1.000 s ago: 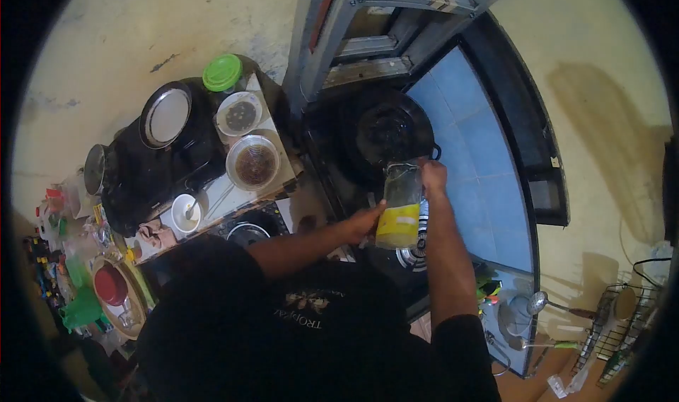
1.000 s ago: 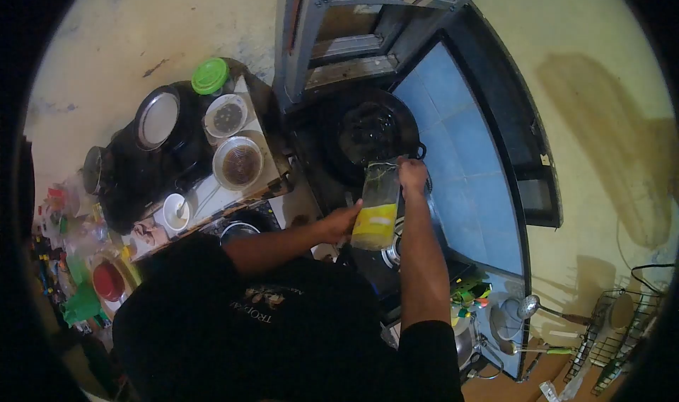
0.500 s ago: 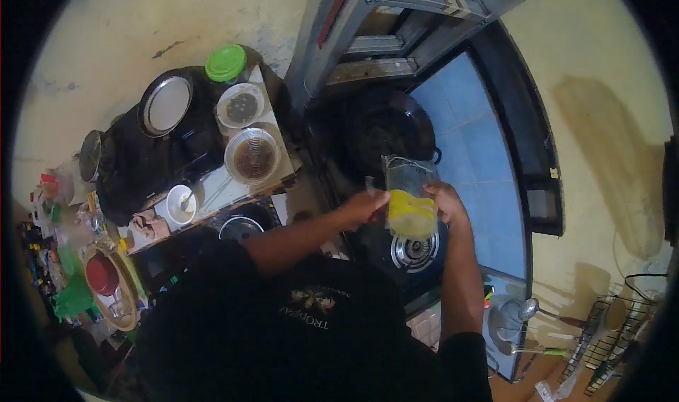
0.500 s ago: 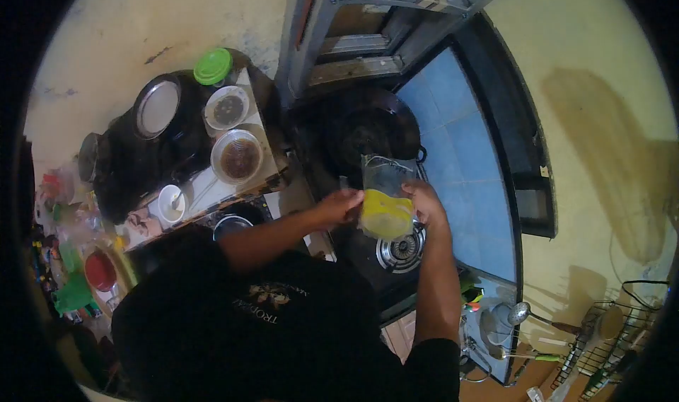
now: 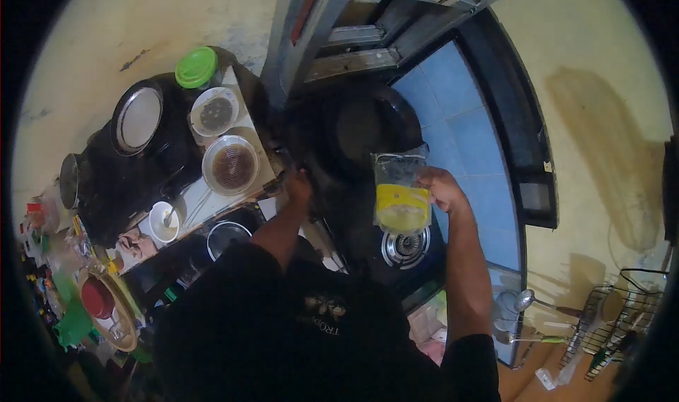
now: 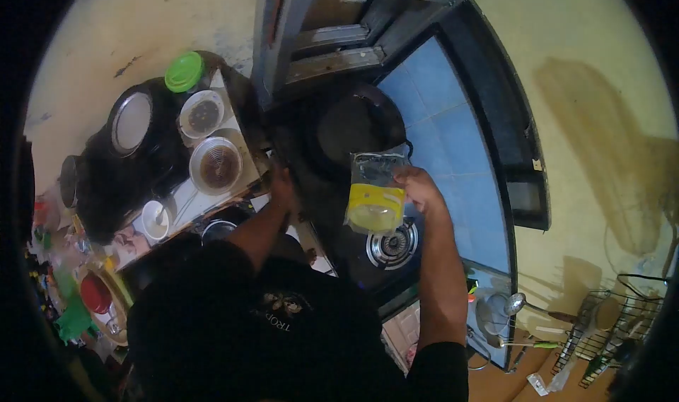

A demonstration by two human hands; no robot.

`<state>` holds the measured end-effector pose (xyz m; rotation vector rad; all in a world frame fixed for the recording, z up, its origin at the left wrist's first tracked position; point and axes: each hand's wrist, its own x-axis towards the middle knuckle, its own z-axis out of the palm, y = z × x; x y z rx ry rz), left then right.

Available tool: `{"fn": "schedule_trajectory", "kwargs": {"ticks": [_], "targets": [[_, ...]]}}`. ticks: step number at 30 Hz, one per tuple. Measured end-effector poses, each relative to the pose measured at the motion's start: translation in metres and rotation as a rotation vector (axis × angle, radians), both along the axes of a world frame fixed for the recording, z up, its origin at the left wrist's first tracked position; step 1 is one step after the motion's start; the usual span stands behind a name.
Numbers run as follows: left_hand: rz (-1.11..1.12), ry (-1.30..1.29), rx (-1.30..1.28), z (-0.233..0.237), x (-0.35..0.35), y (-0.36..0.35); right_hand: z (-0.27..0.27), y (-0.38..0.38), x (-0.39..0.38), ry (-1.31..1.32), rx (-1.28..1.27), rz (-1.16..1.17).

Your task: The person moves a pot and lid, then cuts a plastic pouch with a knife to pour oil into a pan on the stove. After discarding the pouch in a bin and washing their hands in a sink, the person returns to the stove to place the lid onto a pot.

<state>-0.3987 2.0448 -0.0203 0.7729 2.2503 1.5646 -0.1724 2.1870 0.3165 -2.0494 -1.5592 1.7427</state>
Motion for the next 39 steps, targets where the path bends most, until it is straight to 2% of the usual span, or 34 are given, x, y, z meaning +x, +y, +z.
{"fn": "schedule_trajectory", "kwargs": {"ticks": [2,3,5,7,8,11,15,17,18,19,20,21,23,25,27,29,31,33,35,37,39], "targets": [[-0.044,-0.258,-0.22,0.018,-0.009,0.003,-0.017,0.003,0.014,0.073,0.012,-0.017],[-0.047,-0.259,-0.214,-0.002,-0.011,0.006,-0.019,0.003,0.017,0.152,0.024,-0.034],[-0.093,-0.175,-0.069,-0.041,-0.018,0.007,-0.017,0.001,0.018,0.147,0.019,-0.061],[-0.11,-0.148,-0.154,-0.049,-0.021,0.01,-0.009,-0.004,0.015,0.14,0.005,-0.089],[-0.119,-0.119,-0.239,-0.052,-0.021,0.009,-0.005,-0.007,0.013,0.109,0.023,-0.068],[-0.112,-0.105,-0.212,-0.013,-0.019,0.007,-0.005,-0.006,0.019,0.115,0.045,-0.05],[-0.088,-0.163,-0.081,-0.024,-0.021,0.015,-0.008,-0.002,0.026,0.095,0.089,-0.081],[-0.12,0.023,-0.089,-0.052,-0.023,0.018,0.004,-0.005,0.021,0.066,0.087,-0.04],[-0.136,0.026,-0.103,-0.074,-0.027,0.019,0.007,-0.003,0.018,0.037,0.104,0.019],[-0.222,0.281,-0.14,-0.099,-0.033,0.019,-0.017,0.004,0.033,0.173,0.093,-0.043],[-0.305,0.537,-0.172,-0.122,-0.037,0.021,-0.021,0.007,0.037,0.178,0.084,-0.055],[-0.312,0.544,-0.178,-0.14,-0.039,0.028,-0.025,0.011,0.039,0.188,0.087,-0.044],[-0.32,0.044,-0.183,-0.166,-0.045,0.033,-0.03,0.011,0.035,0.203,0.082,-0.033],[-0.304,0.018,-0.291,-0.137,-0.047,0.034,-0.023,0.009,0.025,0.098,0.151,0.006],[-0.294,-0.014,-0.39,-0.136,-0.047,0.036,-0.013,0.007,0.016,0.072,0.117,0.016],[-0.18,-0.368,-0.43,-0.138,-0.048,0.039,-0.012,0.006,0.014,0.042,0.09,0.034],[-0.25,-0.409,-0.406,-0.091,-0.049,0.027,-0.023,0.007,0.016,0.119,0.102,-0.035],[-0.321,-0.443,-0.381,-0.044,-0.041,0.005,-0.023,0.008,0.015,0.117,0.124,-0.003],[-0.46,-0.231,-0.452,-0.015,-0.02,-0.022,-0.025,0.011,0.017,0.121,0.151,0.018],[-0.896,0.519,-0.394,-0.053,0.013,-0.05,-0.031,0.013,0.02,0.034,0.207,0.094],[-0.961,0.145,-0.24,0.081,0.056,-0.056,-0.021,0.007,0.016,0.01,0.198,0.096]]}}
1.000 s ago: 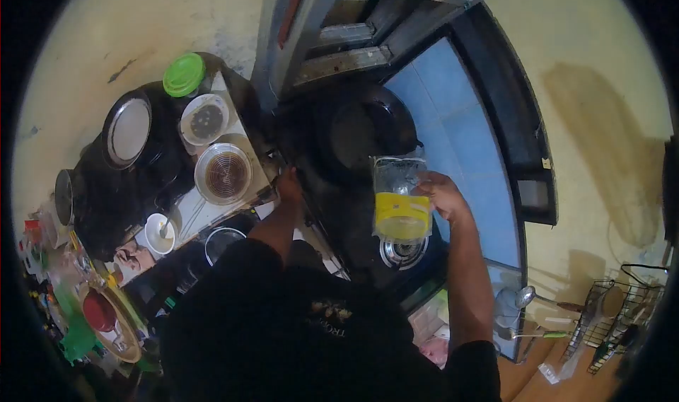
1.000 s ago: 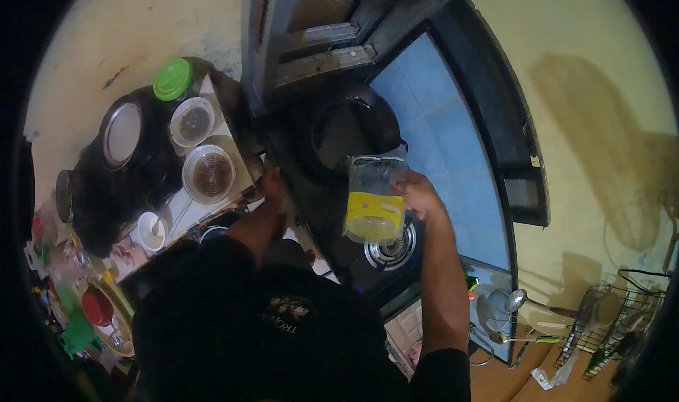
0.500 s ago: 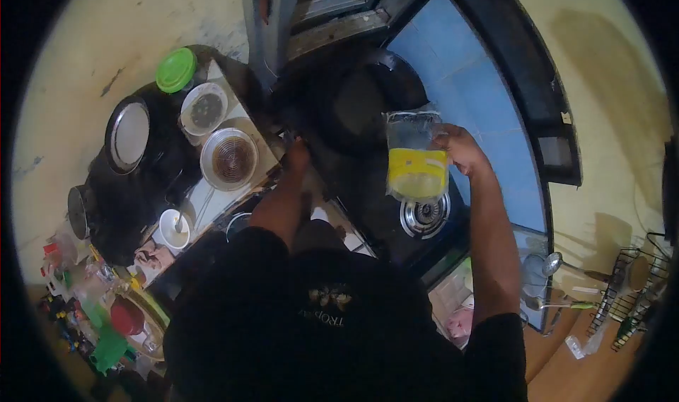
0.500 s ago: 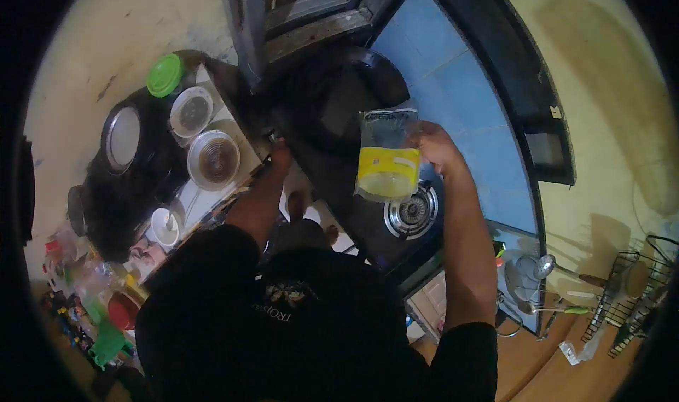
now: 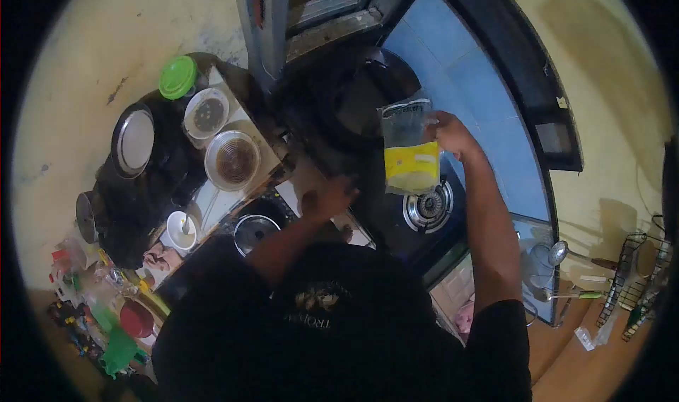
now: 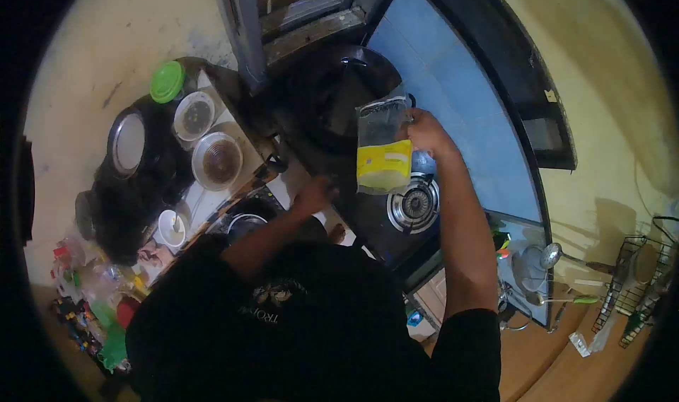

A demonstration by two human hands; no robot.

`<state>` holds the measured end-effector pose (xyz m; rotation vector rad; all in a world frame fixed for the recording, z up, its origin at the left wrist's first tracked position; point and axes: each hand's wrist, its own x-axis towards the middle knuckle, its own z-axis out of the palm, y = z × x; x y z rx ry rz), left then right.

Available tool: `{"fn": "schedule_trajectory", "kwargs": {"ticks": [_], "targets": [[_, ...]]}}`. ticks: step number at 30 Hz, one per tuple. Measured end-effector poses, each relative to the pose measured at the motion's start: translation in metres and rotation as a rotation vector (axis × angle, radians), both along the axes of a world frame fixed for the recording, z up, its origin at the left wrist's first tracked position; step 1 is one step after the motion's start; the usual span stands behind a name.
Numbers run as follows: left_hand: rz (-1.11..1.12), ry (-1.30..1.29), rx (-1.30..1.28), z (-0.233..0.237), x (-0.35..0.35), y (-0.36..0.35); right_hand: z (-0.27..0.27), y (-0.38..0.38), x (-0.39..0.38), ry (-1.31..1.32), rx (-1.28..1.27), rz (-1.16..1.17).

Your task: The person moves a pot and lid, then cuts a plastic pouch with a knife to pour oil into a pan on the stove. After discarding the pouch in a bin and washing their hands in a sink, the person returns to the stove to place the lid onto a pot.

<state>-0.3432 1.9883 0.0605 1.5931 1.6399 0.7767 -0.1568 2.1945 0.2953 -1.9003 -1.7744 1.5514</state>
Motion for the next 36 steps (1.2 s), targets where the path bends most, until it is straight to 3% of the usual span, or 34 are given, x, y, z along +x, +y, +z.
{"fn": "schedule_trajectory", "kwargs": {"ticks": [2,3,5,7,9,11,12,13,15,17,18,20,26,28,32,36], "targets": [[-0.257,-0.057,0.224,0.012,0.027,0.013,0.007,0.005,-0.004,-0.023,0.022,0.011],[-0.26,-0.054,0.232,0.008,0.042,0.022,0.003,0.007,-0.002,0.006,0.029,0.003],[-0.464,0.214,0.104,-0.002,0.069,0.038,-0.014,0.014,0.008,0.03,0.04,-0.01],[-0.364,0.086,0.104,-0.006,0.082,0.047,-0.039,0.028,0.026,-0.033,0.358,0.501],[-0.269,-0.047,0.102,0.008,0.088,0.055,-0.049,0.037,0.028,-0.123,0.341,0.471],[-0.237,0.09,0.276,0.029,0.078,0.058,-0.047,0.037,0.025,-0.201,0.324,0.442],[-0.238,0.092,0.279,0.023,0.072,0.057,-0.039,0.032,0.019,-0.193,0.236,0.282],[-0.292,-0.023,0.168,0.017,0.064,0.055,-0.033,0.028,0.015,-0.182,0.148,0.123],[-0.346,-0.129,0.059,0.027,0.047,0.054,-0.037,0.027,0.019,-0.081,0.102,0.074],[0.096,-1.664,-0.842,0.062,0.029,0.049,-0.043,0.022,0.025,0.021,0.051,0.026],[0.099,-1.661,-0.834,0.082,0.027,0.051,-0.044,0.02,0.026,0.108,-0.023,-0.032],[-0.183,-1.891,-0.775,0.116,0.031,0.062,-0.049,0.017,0.024,0.197,-0.092,-0.08],[-0.128,-1.748,-0.568,0.134,0.053,0.086,-0.048,0.003,0.016,0.188,0.07,-0.107],[-0.066,-1.713,-0.524,0.134,0.053,0.087,-0.063,-0.001,0.029,0.148,-0.038,-0.199],[0.054,-1.564,-0.399,0.128,0.049,0.092,0.007,-0.06,0.013,0.2,-0.087,0.016],[0.045,-1.546,-0.395,0.125,0.053,0.097,-0.003,-0.07,0.018,0.189,-0.122,-0.193]]}}
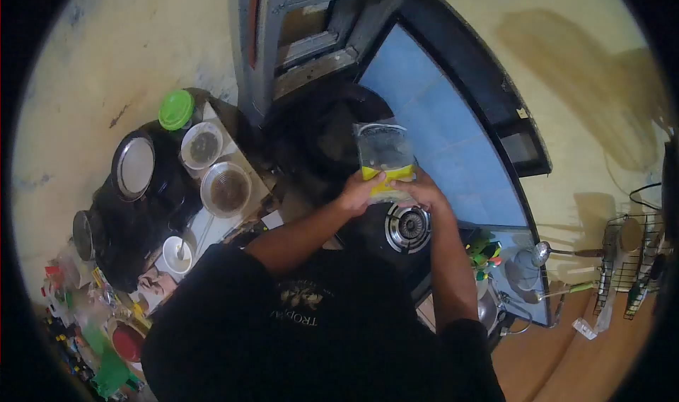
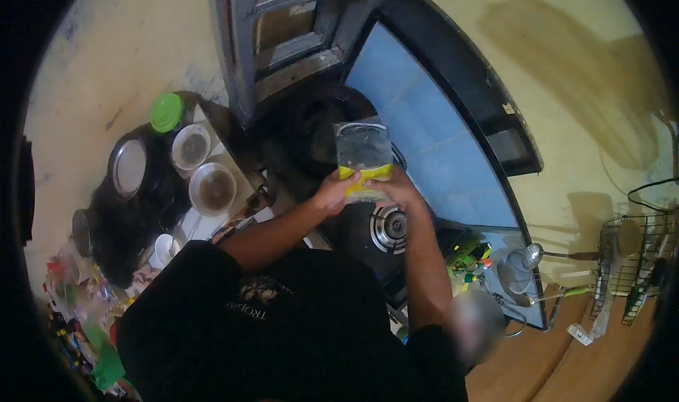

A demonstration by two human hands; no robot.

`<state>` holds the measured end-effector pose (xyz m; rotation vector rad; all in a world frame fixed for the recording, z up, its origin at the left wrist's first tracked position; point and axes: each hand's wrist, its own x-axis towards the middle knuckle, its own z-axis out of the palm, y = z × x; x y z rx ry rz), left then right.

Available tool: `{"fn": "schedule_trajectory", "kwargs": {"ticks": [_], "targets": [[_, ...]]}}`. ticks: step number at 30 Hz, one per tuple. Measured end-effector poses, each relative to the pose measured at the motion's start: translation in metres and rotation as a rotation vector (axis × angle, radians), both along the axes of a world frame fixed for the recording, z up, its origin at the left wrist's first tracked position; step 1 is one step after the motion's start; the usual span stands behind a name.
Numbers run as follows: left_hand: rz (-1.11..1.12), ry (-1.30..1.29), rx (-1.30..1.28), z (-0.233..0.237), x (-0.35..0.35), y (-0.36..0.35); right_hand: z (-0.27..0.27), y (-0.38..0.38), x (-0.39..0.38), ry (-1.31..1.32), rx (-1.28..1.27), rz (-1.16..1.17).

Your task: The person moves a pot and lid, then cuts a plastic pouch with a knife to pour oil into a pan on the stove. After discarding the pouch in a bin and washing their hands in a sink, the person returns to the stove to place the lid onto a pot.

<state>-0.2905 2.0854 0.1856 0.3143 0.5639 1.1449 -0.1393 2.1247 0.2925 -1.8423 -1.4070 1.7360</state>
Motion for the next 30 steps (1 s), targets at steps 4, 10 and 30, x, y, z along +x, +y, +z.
{"fn": "schedule_trajectory", "kwargs": {"ticks": [4,10,30], "targets": [[-0.184,-0.081,-0.062,0.008,-0.007,-0.012,0.003,0.013,-0.002,0.0,0.013,-0.007],[-0.229,-0.076,0.051,0.003,-0.011,-0.018,-0.013,0.032,0.001,-0.087,0.135,0.113],[-0.141,-0.204,-0.097,0.0,-0.015,-0.015,-0.052,-0.02,-0.022,-0.021,0.704,-0.346]]}}
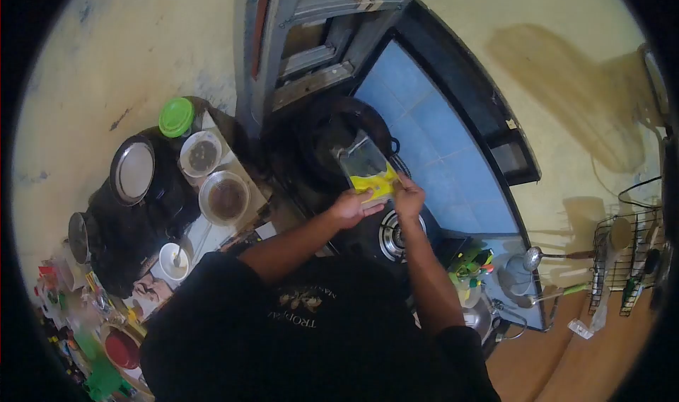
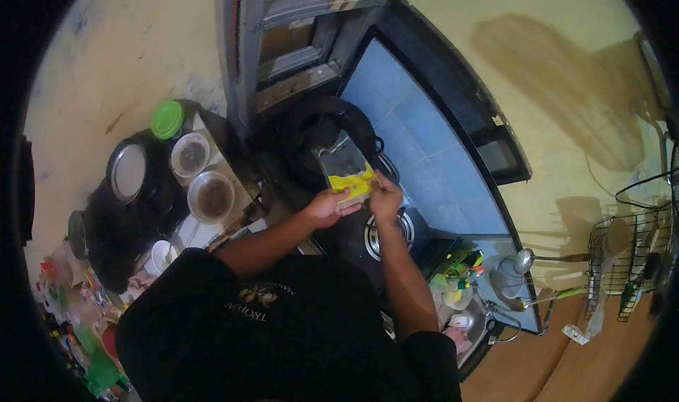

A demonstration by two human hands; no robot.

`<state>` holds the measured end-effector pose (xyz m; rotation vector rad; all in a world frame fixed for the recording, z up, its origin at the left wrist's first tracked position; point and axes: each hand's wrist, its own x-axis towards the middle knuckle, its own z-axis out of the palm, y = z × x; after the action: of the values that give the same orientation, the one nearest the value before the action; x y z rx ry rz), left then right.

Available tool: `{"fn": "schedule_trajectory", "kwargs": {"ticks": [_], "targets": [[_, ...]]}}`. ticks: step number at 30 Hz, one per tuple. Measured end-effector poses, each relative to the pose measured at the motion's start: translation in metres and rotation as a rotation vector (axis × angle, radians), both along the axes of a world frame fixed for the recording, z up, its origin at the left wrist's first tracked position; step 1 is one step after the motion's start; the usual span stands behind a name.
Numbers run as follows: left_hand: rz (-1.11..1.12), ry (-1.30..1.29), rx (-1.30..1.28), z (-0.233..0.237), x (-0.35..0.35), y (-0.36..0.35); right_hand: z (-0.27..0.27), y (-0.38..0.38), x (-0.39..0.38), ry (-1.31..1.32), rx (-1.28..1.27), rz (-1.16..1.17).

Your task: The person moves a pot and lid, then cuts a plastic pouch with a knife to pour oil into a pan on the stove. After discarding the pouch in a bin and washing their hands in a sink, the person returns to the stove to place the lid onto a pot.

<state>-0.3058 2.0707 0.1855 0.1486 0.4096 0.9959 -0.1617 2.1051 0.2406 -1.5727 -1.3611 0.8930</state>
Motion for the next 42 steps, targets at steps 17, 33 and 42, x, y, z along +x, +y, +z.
{"fn": "schedule_trajectory", "kwargs": {"ticks": [17,33,42], "targets": [[0.021,-0.174,-0.005,0.01,-0.003,0.006,0.011,0.007,0.007,-0.515,0.372,0.362],[-0.135,-0.06,0.124,-0.003,-0.032,0.01,0.008,0.052,-0.003,0.365,-0.666,0.3],[-0.056,0.034,-0.066,0.014,-0.036,0.028,0.008,0.045,-0.024,0.171,-0.448,0.352]]}}
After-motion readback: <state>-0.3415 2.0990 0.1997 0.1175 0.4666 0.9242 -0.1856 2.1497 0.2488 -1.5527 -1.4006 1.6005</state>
